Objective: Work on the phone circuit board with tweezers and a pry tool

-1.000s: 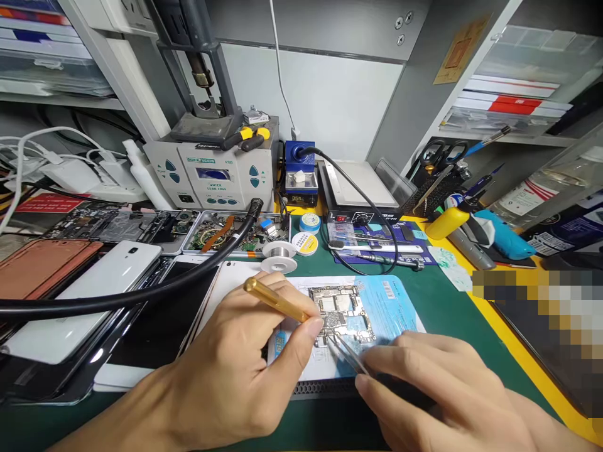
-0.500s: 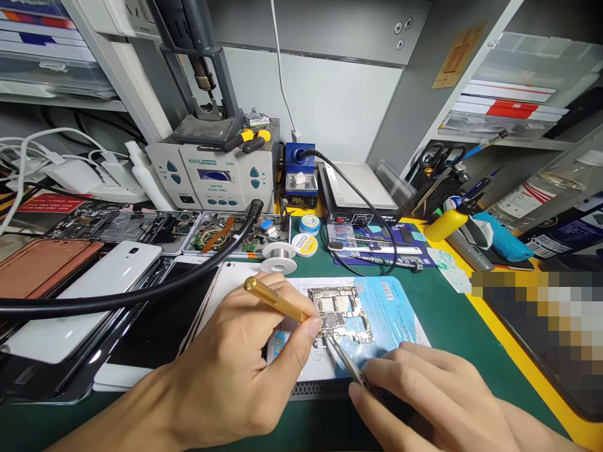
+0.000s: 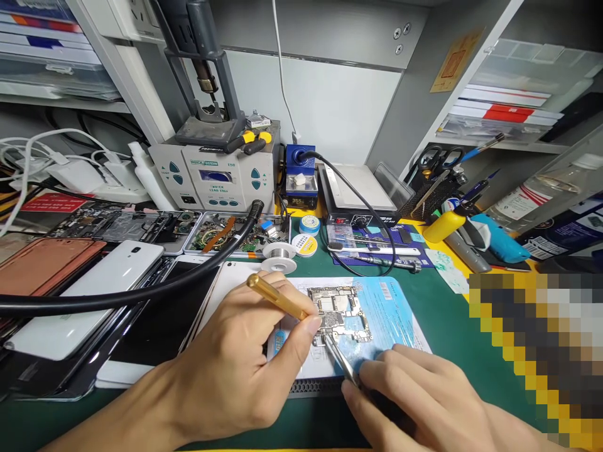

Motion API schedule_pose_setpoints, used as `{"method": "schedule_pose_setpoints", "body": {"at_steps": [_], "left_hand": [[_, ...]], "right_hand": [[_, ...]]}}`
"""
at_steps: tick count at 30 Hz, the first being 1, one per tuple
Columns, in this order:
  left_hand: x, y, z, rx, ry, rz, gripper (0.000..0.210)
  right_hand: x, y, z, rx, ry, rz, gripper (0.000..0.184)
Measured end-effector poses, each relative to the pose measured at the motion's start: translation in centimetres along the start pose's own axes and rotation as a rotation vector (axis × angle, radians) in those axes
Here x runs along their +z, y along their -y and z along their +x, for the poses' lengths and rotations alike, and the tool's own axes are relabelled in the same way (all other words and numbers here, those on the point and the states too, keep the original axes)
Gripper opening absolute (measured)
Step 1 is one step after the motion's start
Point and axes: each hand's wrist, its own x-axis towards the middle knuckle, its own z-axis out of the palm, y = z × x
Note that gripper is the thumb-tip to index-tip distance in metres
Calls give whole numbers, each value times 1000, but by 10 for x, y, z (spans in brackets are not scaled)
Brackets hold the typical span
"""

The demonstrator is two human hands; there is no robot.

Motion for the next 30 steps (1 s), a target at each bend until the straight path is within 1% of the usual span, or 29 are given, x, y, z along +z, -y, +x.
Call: {"method": "schedule_pose_setpoints", "body": {"at_steps": [5, 14, 19, 26, 30], "left_hand": [[0, 0, 1, 4, 7, -6, 12], [0, -1, 0, 14, 9, 12, 13], [1, 0, 0, 17, -6, -14, 14], [2, 1, -1, 20, -6, -14, 14], [2, 1, -1, 7, 1, -5, 13]], "right_hand": [[3, -3, -1, 7, -22, -10, 21], [5, -11, 1, -105, -16, -62, 14], [6, -9, 2, -122, -21, -109, 15], [0, -10, 6, -198, 65, -104, 17], [0, -10, 4, -179, 71, -85, 20]]}}
